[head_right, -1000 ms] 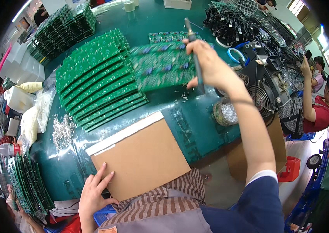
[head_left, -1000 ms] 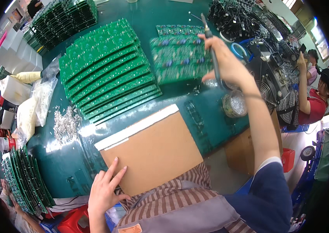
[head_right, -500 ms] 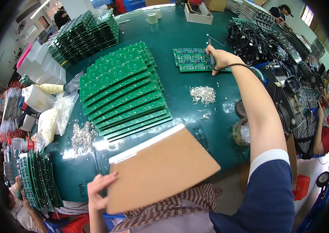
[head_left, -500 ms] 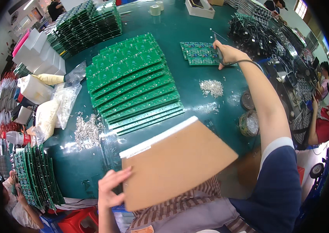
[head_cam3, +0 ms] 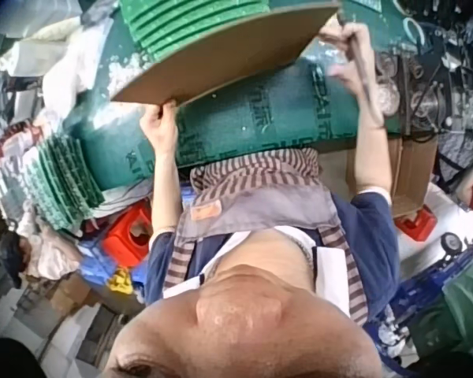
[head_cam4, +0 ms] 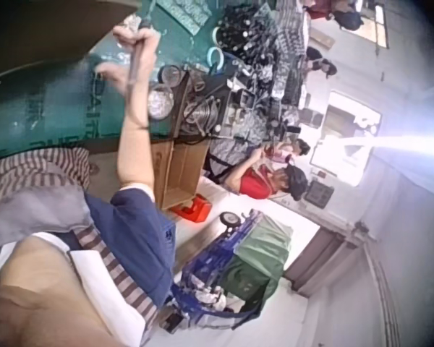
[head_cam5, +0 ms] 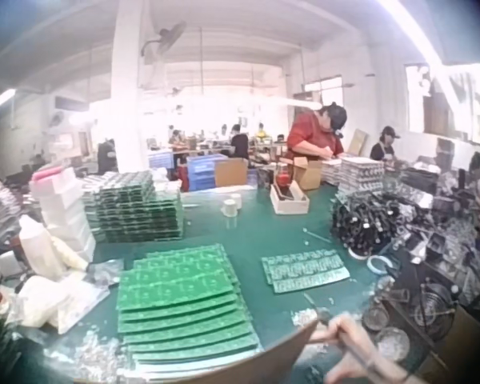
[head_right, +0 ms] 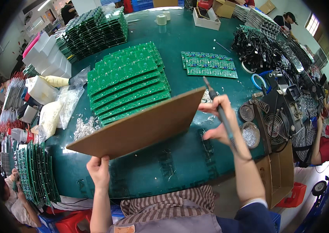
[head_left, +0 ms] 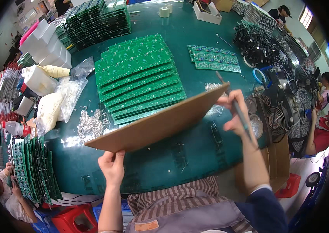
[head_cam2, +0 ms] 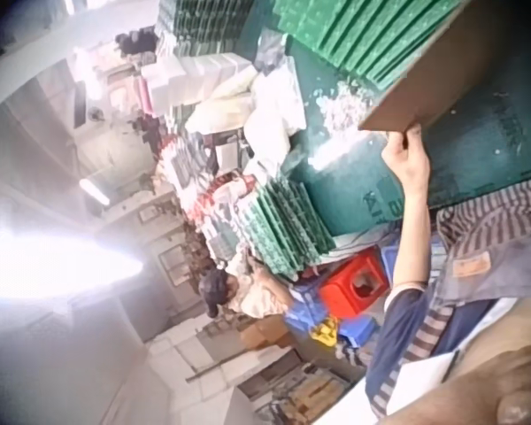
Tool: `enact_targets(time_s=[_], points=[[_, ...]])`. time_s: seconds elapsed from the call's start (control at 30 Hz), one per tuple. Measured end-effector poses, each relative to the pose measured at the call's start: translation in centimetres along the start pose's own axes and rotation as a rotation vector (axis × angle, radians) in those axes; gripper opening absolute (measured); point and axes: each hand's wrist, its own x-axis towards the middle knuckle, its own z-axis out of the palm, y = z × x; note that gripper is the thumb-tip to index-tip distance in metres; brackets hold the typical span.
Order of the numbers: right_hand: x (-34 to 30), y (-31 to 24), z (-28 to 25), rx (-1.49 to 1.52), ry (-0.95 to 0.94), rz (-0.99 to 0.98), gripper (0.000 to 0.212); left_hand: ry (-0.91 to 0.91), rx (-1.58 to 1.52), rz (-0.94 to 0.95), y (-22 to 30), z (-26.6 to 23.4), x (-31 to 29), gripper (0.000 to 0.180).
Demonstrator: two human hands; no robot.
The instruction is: The person solders components onto circuit boards using a soldering iron and solder wire, sets each completed board aside, and positions new circuit boards on a cardboard sheet to solder.
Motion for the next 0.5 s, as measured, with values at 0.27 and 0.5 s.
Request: enact_targets(time_s=[0.27,0.5], points=[[9.6,-1.6,6.3,-0.146,0.402,-0.129,0.057,-0.150,0.211,-0.071,6.9,-0.4,13.8,0.021],[23.5,3.5,7.5,-0.036,0.352,0.090,0.055,-0.128,0.022,-0.138,5.2,0.9,26.5,0.037]])
